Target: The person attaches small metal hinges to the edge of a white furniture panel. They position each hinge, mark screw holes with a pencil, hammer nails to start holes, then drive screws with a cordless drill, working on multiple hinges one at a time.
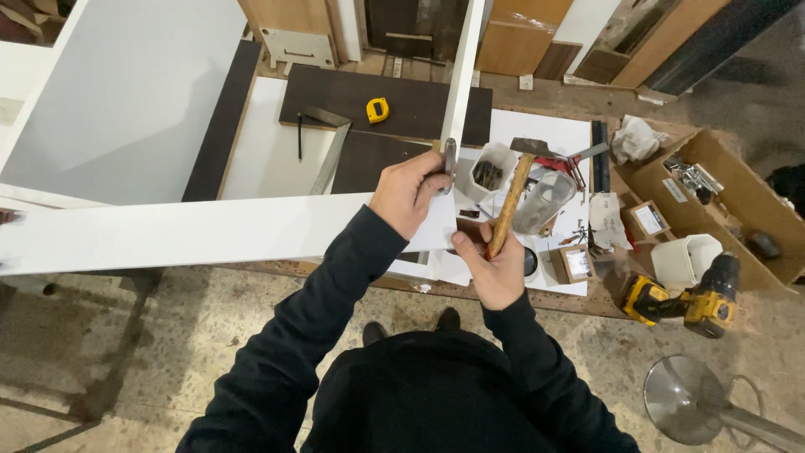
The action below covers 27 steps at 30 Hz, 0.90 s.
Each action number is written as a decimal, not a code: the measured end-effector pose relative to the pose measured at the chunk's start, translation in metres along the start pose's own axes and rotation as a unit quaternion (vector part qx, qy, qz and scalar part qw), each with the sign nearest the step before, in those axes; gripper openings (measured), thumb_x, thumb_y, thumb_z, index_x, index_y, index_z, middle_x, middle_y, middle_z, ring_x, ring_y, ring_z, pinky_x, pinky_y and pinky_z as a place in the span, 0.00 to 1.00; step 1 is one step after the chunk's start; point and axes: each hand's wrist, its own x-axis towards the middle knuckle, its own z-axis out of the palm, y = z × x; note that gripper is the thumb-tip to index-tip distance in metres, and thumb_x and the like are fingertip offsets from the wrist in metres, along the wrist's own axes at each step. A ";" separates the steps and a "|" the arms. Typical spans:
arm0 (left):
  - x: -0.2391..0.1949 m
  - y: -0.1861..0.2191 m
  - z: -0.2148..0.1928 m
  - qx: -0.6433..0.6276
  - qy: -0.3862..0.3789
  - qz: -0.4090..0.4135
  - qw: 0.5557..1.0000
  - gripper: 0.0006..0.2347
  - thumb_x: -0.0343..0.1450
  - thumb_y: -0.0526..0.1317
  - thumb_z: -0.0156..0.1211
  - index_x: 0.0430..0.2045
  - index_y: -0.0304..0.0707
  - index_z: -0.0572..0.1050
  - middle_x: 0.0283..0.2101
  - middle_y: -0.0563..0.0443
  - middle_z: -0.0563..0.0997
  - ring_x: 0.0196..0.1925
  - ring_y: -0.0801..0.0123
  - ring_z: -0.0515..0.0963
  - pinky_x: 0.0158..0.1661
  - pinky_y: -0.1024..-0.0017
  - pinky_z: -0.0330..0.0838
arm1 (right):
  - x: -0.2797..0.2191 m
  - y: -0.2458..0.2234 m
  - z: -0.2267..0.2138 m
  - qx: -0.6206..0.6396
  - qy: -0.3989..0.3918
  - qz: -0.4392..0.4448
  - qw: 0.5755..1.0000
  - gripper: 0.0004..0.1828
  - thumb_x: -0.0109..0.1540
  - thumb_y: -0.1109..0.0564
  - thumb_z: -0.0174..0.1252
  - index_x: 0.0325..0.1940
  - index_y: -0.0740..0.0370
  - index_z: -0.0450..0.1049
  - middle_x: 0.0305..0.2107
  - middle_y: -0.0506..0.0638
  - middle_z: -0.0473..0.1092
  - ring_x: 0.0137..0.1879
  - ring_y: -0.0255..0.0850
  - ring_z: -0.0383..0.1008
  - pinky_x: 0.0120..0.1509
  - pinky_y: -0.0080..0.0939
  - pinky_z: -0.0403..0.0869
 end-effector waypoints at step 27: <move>-0.004 -0.006 0.001 0.031 -0.017 0.068 0.997 0.08 0.71 0.27 0.59 0.43 0.29 0.73 0.40 0.35 0.81 0.43 0.44 0.83 0.41 0.62 0.78 | 0.000 -0.228 -0.034 -0.559 -0.174 -0.195 0.787 0.31 0.63 0.57 0.59 0.73 0.51 0.67 0.30 0.60 0.77 0.27 0.51 0.76 0.35 0.47 0.75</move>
